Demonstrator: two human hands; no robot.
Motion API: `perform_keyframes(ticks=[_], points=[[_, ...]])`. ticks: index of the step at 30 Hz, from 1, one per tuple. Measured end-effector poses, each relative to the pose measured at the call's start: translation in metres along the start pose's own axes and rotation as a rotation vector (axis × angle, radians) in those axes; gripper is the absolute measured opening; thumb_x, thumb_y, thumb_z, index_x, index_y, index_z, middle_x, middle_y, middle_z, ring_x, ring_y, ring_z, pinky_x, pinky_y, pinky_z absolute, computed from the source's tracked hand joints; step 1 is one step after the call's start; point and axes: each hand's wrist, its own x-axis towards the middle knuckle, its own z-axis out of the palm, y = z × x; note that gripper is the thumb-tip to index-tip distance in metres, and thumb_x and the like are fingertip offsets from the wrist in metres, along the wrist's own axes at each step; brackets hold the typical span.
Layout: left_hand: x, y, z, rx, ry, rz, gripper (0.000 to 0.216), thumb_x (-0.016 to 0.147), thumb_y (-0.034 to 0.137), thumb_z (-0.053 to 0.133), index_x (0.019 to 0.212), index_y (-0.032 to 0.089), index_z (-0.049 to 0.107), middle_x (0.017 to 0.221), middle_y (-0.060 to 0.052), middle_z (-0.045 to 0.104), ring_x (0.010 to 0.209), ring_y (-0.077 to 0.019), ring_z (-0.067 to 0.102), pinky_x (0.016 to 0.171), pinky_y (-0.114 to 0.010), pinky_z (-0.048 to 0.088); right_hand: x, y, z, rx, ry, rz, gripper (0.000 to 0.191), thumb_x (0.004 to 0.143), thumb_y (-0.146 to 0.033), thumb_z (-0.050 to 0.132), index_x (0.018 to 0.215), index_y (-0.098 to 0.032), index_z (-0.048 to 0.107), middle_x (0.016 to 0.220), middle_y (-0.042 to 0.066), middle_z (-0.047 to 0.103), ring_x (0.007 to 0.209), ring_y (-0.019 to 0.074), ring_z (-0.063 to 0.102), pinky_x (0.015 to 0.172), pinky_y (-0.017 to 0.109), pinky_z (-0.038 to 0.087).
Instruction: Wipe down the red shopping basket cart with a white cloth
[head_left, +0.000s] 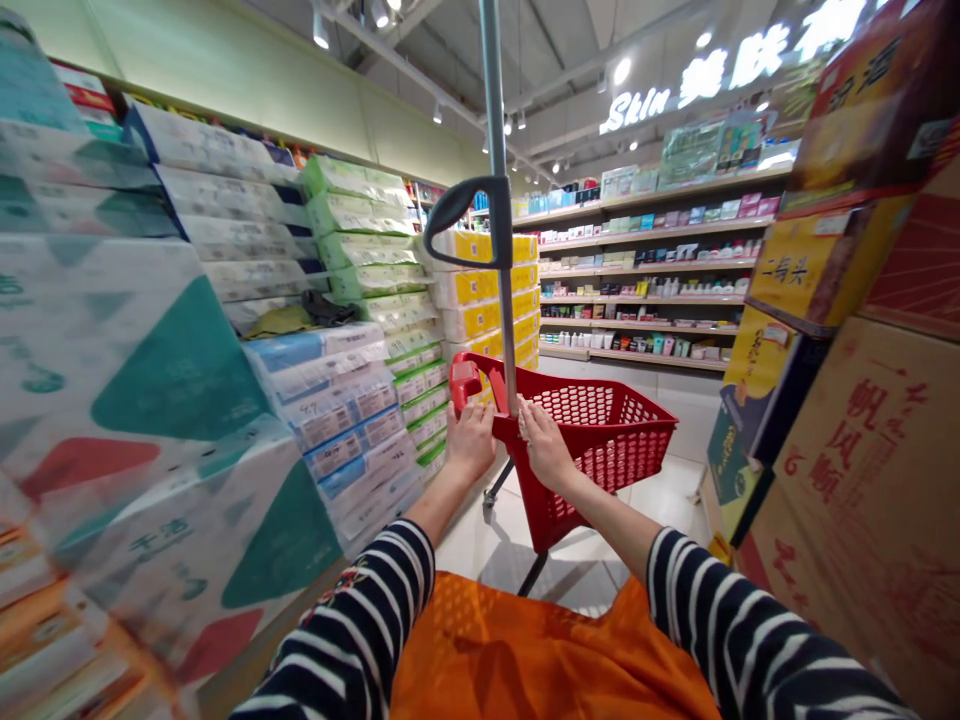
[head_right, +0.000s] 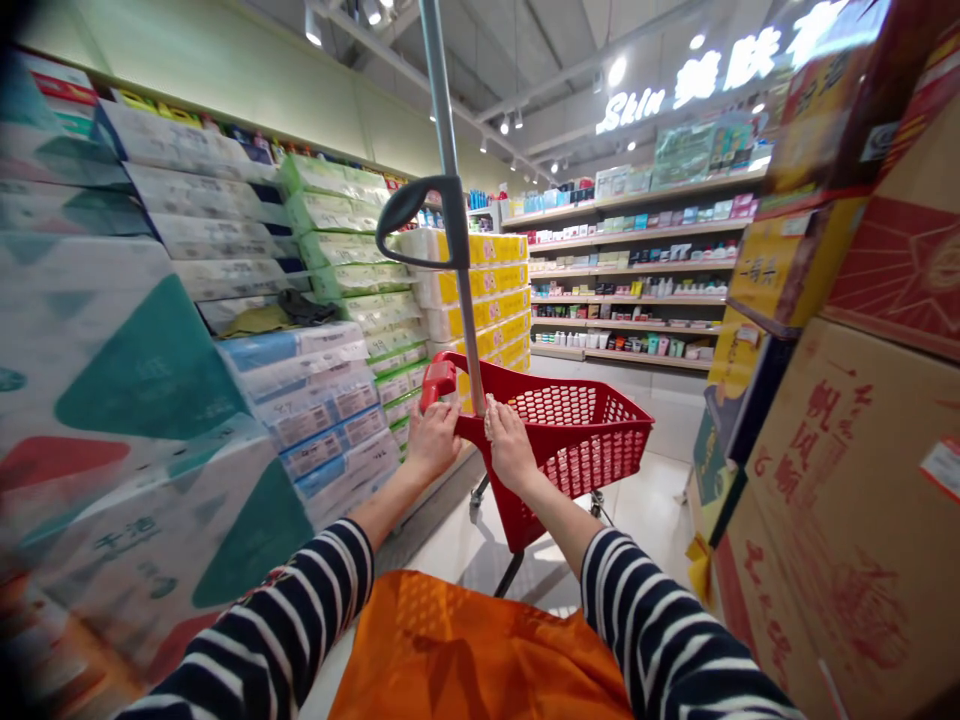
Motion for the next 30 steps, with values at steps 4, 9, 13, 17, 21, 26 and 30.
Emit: perform_keyframes(ticks=[4, 9, 13, 17, 21, 26, 30], points=[[-0.002, 0.001, 0.005, -0.01, 0.006, -0.026, 0.061, 0.077, 0.022, 0.047, 0.137, 0.015, 0.04, 0.143, -0.012, 0.041, 0.137, -0.0278, 0.025, 0.113, -0.055, 0.012, 0.003, -0.011, -0.009, -0.025, 0.106, -0.271, 0.05, 0.089, -0.008, 0.036, 0.138, -0.016, 0.042, 0.139, 0.013, 0.046, 0.137, 0.023, 0.029, 0.109, 0.048, 0.034], [0.002, 0.004, 0.004, -0.035, 0.022, -0.073, 0.068, 0.078, 0.027, 0.049, 0.141, 0.01, 0.031, 0.15, -0.014, 0.029, 0.14, -0.0257, 0.021, 0.113, -0.053, 0.012, 0.098, -0.035, -0.042, -0.199, 0.173, -0.464, 0.043, 0.091, -0.012, 0.039, 0.133, -0.016, 0.048, 0.138, 0.01, 0.048, 0.137, 0.0228, 0.027, 0.112, 0.045, 0.029], [0.008, 0.002, 0.001, -0.042, -0.006, -0.088, 0.067, 0.08, 0.035, 0.048, 0.141, 0.011, 0.033, 0.15, -0.015, 0.029, 0.14, -0.0278, 0.021, 0.112, -0.055, 0.013, 0.175, -0.036, -0.078, -0.31, 0.174, -0.502, 0.04, 0.093, -0.012, 0.038, 0.132, -0.014, 0.049, 0.142, 0.011, 0.043, 0.139, 0.0244, 0.022, 0.114, 0.049, 0.023], [0.008, 0.002, -0.004, -0.063, -0.048, -0.065, 0.056, 0.083, 0.034, 0.046, 0.134, 0.012, 0.043, 0.143, -0.014, 0.042, 0.136, -0.0265, 0.029, 0.113, -0.055, 0.011, 0.164, -0.019, -0.08, -0.359, 0.045, -0.585, 0.04, 0.092, -0.01, 0.038, 0.131, -0.013, 0.049, 0.141, 0.012, 0.044, 0.139, 0.0232, 0.023, 0.113, 0.05, 0.026], [0.004, 0.002, -0.009, -0.069, -0.071, -0.057, 0.057, 0.081, 0.032, 0.048, 0.133, 0.009, 0.043, 0.142, -0.016, 0.042, 0.136, -0.026, 0.031, 0.114, -0.054, 0.009, 0.1, 0.001, -0.058, -0.405, -0.049, -0.7, 0.04, 0.091, -0.011, 0.04, 0.13, -0.014, 0.051, 0.139, 0.011, 0.047, 0.136, 0.0243, 0.03, 0.11, 0.048, 0.031], [0.007, 0.0, -0.01, -0.086, 0.0, -0.129, 0.072, 0.079, 0.036, 0.05, 0.141, 0.006, 0.029, 0.151, -0.015, 0.025, 0.141, -0.0263, 0.018, 0.114, -0.053, 0.011, 0.113, 0.001, -0.064, -0.443, 0.0, -0.742, 0.039, 0.092, -0.011, 0.039, 0.129, -0.013, 0.051, 0.138, 0.011, 0.048, 0.136, 0.0241, 0.03, 0.11, 0.046, 0.032], [0.018, 0.002, -0.015, -0.101, 0.056, -0.165, 0.072, 0.081, 0.039, 0.047, 0.143, 0.007, 0.027, 0.152, -0.014, 0.02, 0.142, -0.0252, 0.015, 0.114, -0.052, 0.011, 0.174, -0.012, -0.093, -0.447, 0.098, -0.657, 0.041, 0.093, -0.009, 0.035, 0.131, -0.009, 0.048, 0.14, 0.014, 0.044, 0.138, 0.0252, 0.024, 0.112, 0.049, 0.026]])
